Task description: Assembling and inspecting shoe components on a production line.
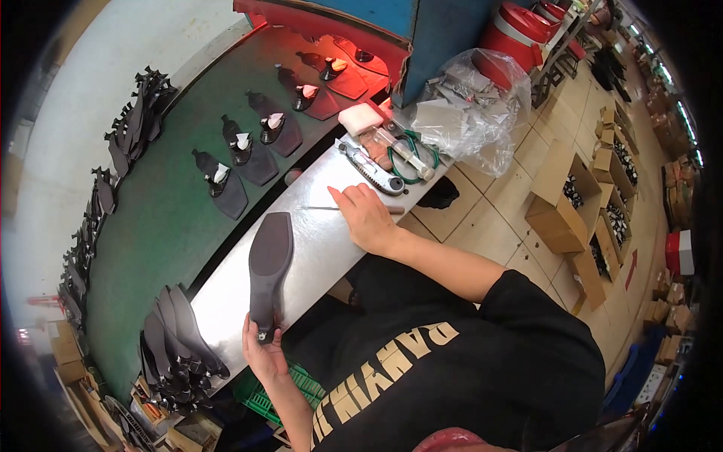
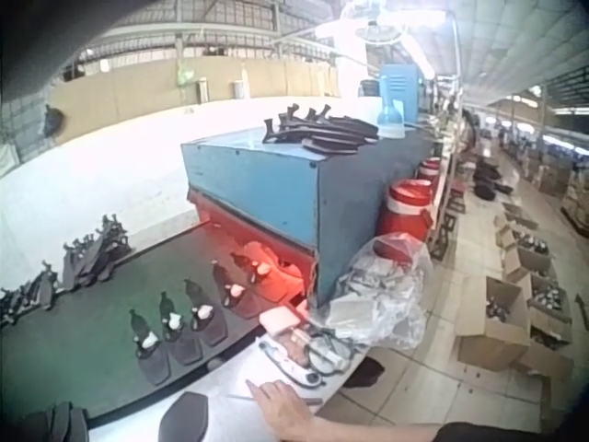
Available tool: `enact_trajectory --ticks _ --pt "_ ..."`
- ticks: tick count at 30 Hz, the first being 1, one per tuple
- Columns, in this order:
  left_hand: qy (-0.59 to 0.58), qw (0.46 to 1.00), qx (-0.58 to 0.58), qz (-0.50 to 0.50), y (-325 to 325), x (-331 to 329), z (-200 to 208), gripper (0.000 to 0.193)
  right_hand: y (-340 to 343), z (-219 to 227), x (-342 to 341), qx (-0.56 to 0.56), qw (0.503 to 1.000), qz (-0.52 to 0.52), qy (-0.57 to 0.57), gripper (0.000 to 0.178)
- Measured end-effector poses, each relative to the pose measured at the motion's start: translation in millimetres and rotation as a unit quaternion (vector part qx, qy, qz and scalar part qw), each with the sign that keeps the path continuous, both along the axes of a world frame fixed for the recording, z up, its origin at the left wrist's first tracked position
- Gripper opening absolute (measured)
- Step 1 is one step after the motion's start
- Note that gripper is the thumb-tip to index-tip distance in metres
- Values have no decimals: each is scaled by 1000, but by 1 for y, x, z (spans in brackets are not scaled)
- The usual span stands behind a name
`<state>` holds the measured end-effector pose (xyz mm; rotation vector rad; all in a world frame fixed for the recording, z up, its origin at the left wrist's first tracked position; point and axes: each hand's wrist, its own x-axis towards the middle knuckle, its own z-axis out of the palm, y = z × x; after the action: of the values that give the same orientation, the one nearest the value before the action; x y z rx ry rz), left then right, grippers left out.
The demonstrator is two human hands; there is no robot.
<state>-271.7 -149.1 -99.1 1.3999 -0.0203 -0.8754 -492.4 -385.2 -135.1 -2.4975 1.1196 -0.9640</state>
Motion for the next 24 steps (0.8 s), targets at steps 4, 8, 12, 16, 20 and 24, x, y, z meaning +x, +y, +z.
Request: enact_trajectory --ticks 4,8,12,16,20,24 --pt "188 978 -92 11 -5 10 -26 38 17 3 13 59 984 126 -111 28" --pt "355 914 -199 -9 -33 -13 -13 33 78 53 17 487 804 304 -154 38" --pt "388 910 -146 -28 -52 -36 -2 31 105 49 19 628 696 284 -201 55" --pt "429 890 -156 -10 -47 -44 10 28 112 36 22 515 783 287 -198 46" --pt "414 885 -208 -41 -36 -41 5 26 108 44 29 576 736 264 -237 32" --pt "315 939 -138 -4 -37 -42 10 31 94 43 28 767 526 238 -280 42"
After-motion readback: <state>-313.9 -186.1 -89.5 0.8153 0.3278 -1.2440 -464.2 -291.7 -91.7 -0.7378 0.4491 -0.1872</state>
